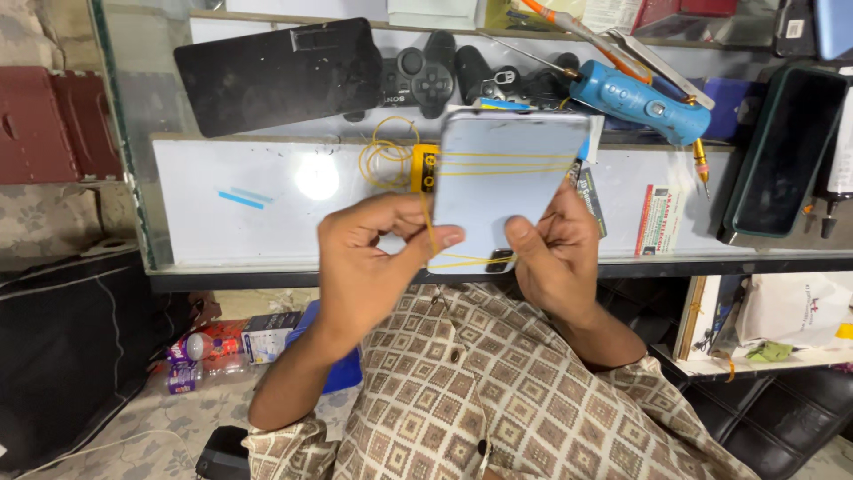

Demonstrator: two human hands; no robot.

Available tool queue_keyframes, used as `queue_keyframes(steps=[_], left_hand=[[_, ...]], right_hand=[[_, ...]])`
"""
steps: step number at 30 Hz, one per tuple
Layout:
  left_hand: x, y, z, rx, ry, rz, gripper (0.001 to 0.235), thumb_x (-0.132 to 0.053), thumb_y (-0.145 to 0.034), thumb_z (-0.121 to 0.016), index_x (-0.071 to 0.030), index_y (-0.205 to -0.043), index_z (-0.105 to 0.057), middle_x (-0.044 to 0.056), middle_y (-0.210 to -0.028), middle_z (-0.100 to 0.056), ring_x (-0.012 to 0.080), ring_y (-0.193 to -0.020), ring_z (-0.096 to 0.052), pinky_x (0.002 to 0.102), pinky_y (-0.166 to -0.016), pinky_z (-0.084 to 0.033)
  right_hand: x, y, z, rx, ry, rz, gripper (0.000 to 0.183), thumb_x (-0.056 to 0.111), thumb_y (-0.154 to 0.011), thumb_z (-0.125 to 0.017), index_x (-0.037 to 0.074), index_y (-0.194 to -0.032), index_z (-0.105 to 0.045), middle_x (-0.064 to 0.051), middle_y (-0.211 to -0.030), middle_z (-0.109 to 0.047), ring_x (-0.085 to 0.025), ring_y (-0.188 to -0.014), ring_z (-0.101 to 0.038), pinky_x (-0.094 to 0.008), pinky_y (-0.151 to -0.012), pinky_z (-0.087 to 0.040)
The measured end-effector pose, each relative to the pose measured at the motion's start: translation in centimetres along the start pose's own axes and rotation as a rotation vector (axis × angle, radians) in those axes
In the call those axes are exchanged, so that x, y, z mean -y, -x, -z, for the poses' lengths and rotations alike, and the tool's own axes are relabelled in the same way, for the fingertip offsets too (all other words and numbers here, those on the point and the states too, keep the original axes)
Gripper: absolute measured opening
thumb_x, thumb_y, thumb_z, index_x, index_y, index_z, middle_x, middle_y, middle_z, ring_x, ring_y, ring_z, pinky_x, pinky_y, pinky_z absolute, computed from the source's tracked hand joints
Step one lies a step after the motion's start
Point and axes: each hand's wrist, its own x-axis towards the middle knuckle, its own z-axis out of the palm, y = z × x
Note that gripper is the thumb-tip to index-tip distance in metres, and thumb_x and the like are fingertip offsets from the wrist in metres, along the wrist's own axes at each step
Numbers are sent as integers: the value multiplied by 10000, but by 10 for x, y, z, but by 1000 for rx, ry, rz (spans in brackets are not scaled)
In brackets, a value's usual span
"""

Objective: The person places a smartphone on a screen protector package and wraps multiple rubber bands around both items to secure them together. They then briefly wipe the back of the smartphone with a green cloth.

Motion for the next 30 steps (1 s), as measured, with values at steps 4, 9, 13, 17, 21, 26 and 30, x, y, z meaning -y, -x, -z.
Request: queue_keyframes(steps=[4, 9, 13, 17, 21, 26, 30], left_hand=[[10, -2, 9, 35, 102, 10, 156, 2, -885, -825, 27, -998, -721, 68, -868, -759, 59, -788, -692, 217, -736, -553], [16, 0, 14, 94, 117, 51, 186, 11, -843, -845, -1, -889, -665, 69, -846, -756, 68, -789, -717, 222, -757, -588], [18, 2, 14, 89, 151, 98, 207, 25, -820, -862, -13, -824, -658, 83, -835, -763, 65, -737, -697, 217, -681, -566], [22, 6, 12, 70, 200, 138, 209, 30, -809, -865, -18, -807, -662, 80, -809, -758, 58, -704, -677, 211, -641, -540], [24, 9, 8, 35, 178, 123, 237, 18, -815, -878, -28, -796, -647, 58, -779, -731, 44, -692, -645, 205, -625, -526], [21, 11, 0, -28, 83, 31, 257, -18, -850, -887, -23, -849, -631, 45, -795, -734, 51, -696, -630, 204, -626, -485], [13, 10, 5, -9, -151, -141, 353, -36, -855, -856, 30, -1161, -694, 88, -1065, -756, 102, -863, -731, 232, -720, -522]], right_hand=[[0, 2, 7, 111, -104, -20, 459, 142, -1092, -625, -128, -1432, -475, -191, -1365, -647, -214, -1268, -638, -355, -1130, -496], [-4, 9, 13, 117, -73, -17, 422, 139, -1105, -626, -141, -1405, -524, -200, -1312, -667, -195, -1188, -649, -310, -1061, -494], [-5, 11, 14, 128, -23, -8, 412, 138, -1104, -624, -136, -1396, -525, -193, -1327, -674, -189, -1168, -656, -302, -1050, -499], [-4, 12, 12, 139, 42, 25, 393, 120, -1119, -611, -126, -1413, -525, -186, -1272, -683, -179, -1152, -659, -298, -1034, -504], [-2, 7, 5, 102, 76, 0, 461, 119, -1100, -597, -95, -1475, -437, -155, -1390, -625, -184, -1290, -607, -325, -1153, -459], [-2, -4, 1, 104, 133, -40, 518, 121, -1072, -641, -75, -1492, -408, -129, -1392, -611, -172, -1294, -593, -321, -1157, -451], [-3, -9, 0, 50, 94, 3, 476, 117, -1073, -678, -83, -1450, -464, -129, -1351, -648, -159, -1249, -623, -305, -1129, -474]])
